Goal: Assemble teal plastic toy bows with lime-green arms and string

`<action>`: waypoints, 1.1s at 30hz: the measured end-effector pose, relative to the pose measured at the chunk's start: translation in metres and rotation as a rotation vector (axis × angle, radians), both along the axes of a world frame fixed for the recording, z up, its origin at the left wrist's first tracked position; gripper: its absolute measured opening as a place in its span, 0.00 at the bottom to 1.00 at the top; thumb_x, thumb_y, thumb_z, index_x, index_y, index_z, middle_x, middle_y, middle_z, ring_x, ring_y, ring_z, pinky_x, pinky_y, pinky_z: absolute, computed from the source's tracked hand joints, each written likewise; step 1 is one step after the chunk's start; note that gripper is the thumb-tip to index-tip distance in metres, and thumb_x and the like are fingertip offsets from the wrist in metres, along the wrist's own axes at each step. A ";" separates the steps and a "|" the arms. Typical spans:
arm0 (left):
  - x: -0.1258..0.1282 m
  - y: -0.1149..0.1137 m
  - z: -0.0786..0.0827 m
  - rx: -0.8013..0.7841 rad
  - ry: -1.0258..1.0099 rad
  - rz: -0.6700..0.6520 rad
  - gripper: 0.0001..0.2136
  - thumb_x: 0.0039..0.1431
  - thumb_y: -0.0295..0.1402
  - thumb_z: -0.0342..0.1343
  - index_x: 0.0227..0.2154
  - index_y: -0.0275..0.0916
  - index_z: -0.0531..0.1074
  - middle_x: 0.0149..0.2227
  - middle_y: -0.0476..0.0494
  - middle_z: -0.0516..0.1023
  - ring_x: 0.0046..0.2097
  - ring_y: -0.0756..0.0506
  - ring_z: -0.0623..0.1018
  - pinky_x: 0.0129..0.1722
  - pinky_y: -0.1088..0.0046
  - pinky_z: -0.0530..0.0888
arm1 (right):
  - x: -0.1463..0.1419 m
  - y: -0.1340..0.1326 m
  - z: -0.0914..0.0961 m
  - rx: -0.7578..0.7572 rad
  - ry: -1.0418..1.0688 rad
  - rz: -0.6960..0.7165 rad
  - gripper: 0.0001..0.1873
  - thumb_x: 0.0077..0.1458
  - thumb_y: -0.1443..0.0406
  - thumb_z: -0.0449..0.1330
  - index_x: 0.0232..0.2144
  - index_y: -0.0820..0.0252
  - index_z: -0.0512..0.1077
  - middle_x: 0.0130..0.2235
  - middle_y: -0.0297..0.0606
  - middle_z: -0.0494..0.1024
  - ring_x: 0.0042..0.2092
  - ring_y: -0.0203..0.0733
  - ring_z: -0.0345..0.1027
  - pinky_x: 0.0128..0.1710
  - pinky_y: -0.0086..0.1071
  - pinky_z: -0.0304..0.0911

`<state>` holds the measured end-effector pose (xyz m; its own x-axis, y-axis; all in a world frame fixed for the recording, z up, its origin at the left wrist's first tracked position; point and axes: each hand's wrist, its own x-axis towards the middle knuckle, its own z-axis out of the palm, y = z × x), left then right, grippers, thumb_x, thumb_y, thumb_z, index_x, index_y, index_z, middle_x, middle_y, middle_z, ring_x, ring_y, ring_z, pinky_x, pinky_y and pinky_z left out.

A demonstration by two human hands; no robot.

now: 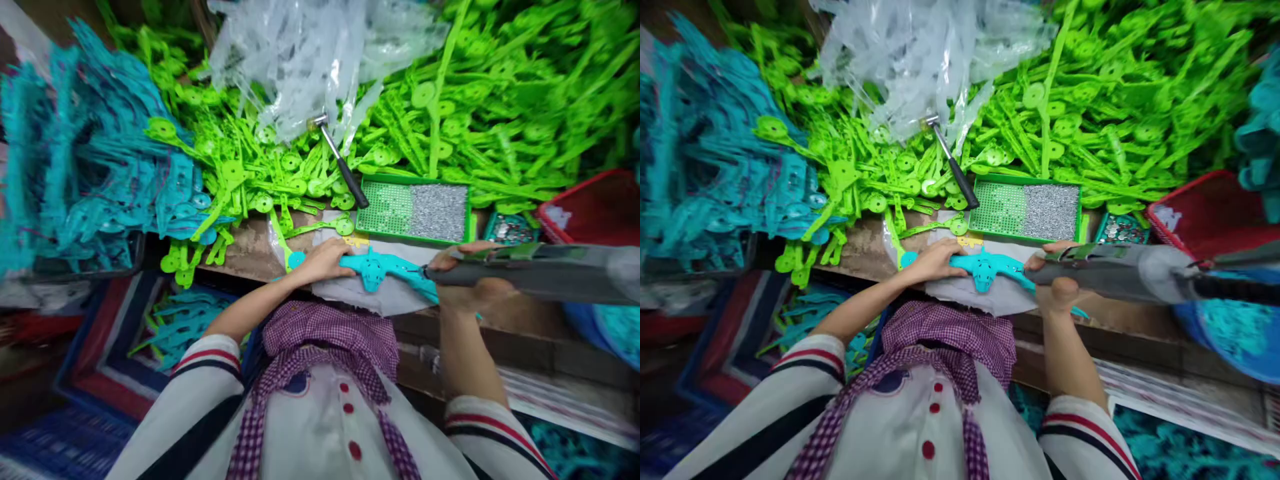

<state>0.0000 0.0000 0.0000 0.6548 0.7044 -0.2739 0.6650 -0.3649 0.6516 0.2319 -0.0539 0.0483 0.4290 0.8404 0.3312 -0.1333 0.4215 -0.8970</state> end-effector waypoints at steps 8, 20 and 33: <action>0.004 0.010 0.001 -0.128 0.041 0.029 0.19 0.48 0.42 0.72 0.40 0.40 0.74 0.47 0.42 0.78 0.51 0.36 0.76 0.50 0.58 0.72 | -0.012 0.005 -0.005 -0.023 -0.058 -0.049 0.35 0.37 0.31 0.65 0.27 0.54 0.73 0.16 0.27 0.66 0.16 0.38 0.61 0.15 0.32 0.57; 0.001 0.012 -0.014 -0.139 -0.030 0.036 0.19 0.46 0.40 0.72 0.39 0.41 0.74 0.44 0.43 0.78 0.48 0.39 0.76 0.48 0.60 0.72 | 0.018 -0.002 0.001 -0.026 -0.137 -0.184 0.36 0.39 0.30 0.63 0.27 0.55 0.73 0.14 0.27 0.64 0.15 0.37 0.61 0.13 0.30 0.57; 0.000 0.013 -0.014 -0.102 -0.056 0.032 0.18 0.46 0.40 0.72 0.37 0.39 0.74 0.41 0.43 0.79 0.43 0.41 0.76 0.44 0.63 0.71 | 0.029 -0.008 -0.019 -0.070 -0.094 -0.063 0.29 0.40 0.36 0.67 0.27 0.53 0.73 0.16 0.27 0.66 0.15 0.36 0.58 0.13 0.30 0.56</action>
